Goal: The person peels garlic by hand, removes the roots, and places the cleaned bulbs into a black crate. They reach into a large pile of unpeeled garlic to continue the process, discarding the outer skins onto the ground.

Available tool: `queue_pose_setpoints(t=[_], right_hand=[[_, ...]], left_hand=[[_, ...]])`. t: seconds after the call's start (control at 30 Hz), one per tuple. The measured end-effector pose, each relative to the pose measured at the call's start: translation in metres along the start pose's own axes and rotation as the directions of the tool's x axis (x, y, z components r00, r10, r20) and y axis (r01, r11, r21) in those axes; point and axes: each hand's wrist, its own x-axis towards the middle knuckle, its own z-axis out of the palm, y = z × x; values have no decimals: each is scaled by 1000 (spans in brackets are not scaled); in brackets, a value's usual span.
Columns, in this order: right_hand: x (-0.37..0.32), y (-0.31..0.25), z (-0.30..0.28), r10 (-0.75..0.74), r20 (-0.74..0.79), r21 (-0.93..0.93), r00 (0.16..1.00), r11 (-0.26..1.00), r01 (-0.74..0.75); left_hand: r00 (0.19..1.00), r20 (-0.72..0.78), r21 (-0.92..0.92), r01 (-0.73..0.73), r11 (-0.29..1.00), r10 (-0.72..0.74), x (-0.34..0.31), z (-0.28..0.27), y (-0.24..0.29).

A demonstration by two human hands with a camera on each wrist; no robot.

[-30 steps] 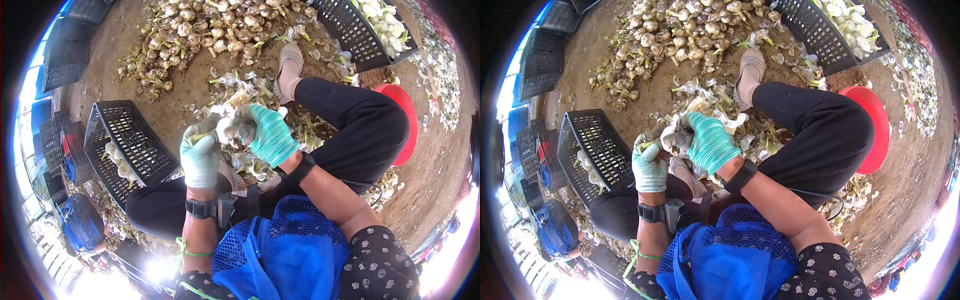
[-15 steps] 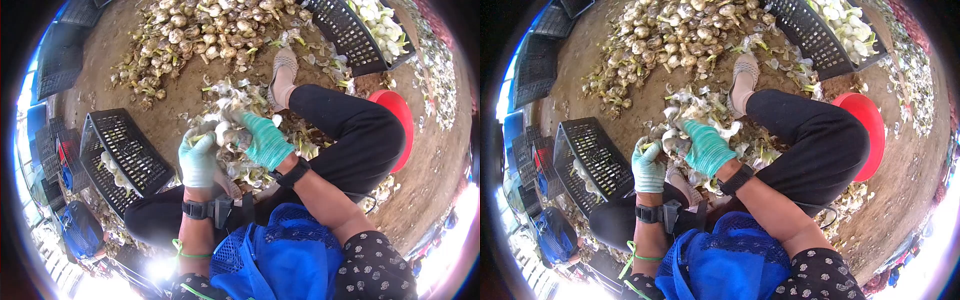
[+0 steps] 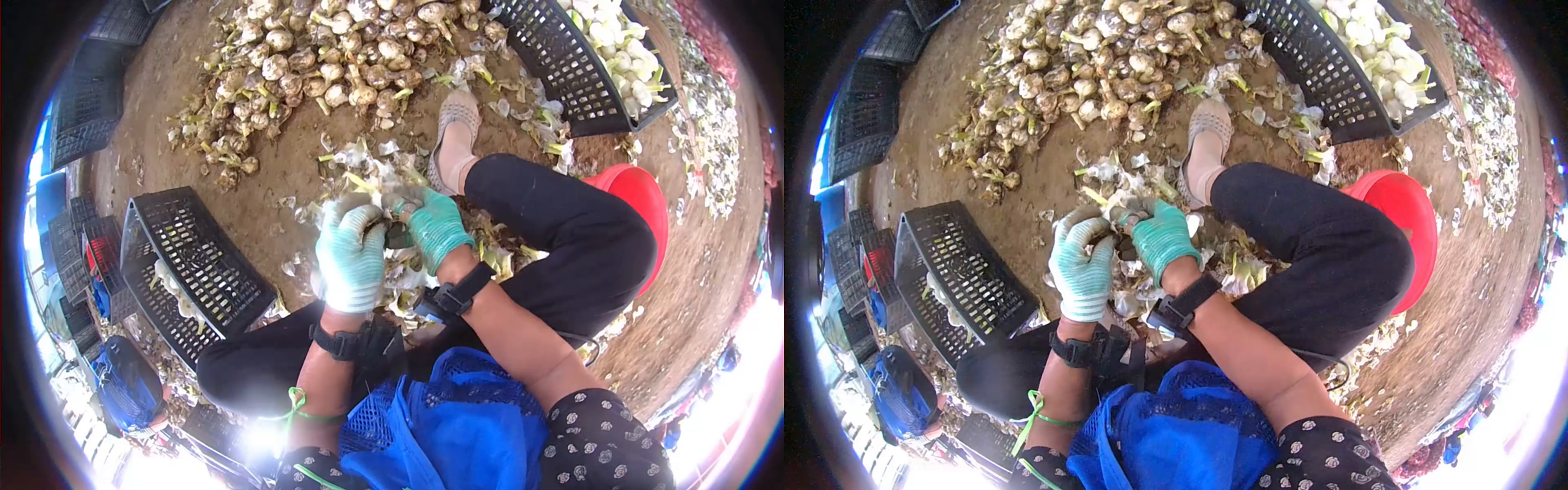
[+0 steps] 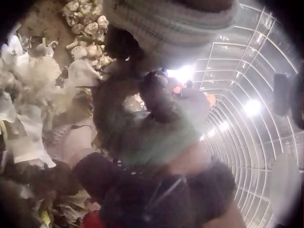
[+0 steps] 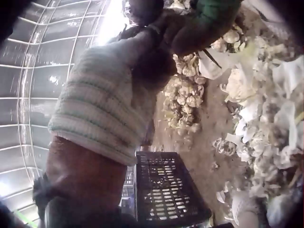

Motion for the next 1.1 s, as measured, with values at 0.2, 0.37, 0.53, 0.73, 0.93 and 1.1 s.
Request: queue_pose_setpoints(t=[0.2,0.37,0.53,0.73,0.93,1.1], right_hand=[[33,-58,-38,-61,-177,607,982,779,158],[29,-161,-86,-600,-193,645,776,519,561],[59,-144,-95,-449,-444,617,776,475,628],[75,-95,-63,-190,-178,685,965,681,260],[87,-66,-46,-569,-153,-398,808,784,476],[60,-54,-25,-344,0,-852,939,492,180]], left_hand=[[960,168,-420,277,864,-225,25,14,-20],[940,194,-179,317,931,-282,74,41,-66],[884,71,306,422,853,-463,150,94,-115],[821,76,149,552,820,-566,197,144,-158],[806,207,-242,591,770,-554,166,116,-129],[861,444,-349,422,837,-249,82,60,-76]])
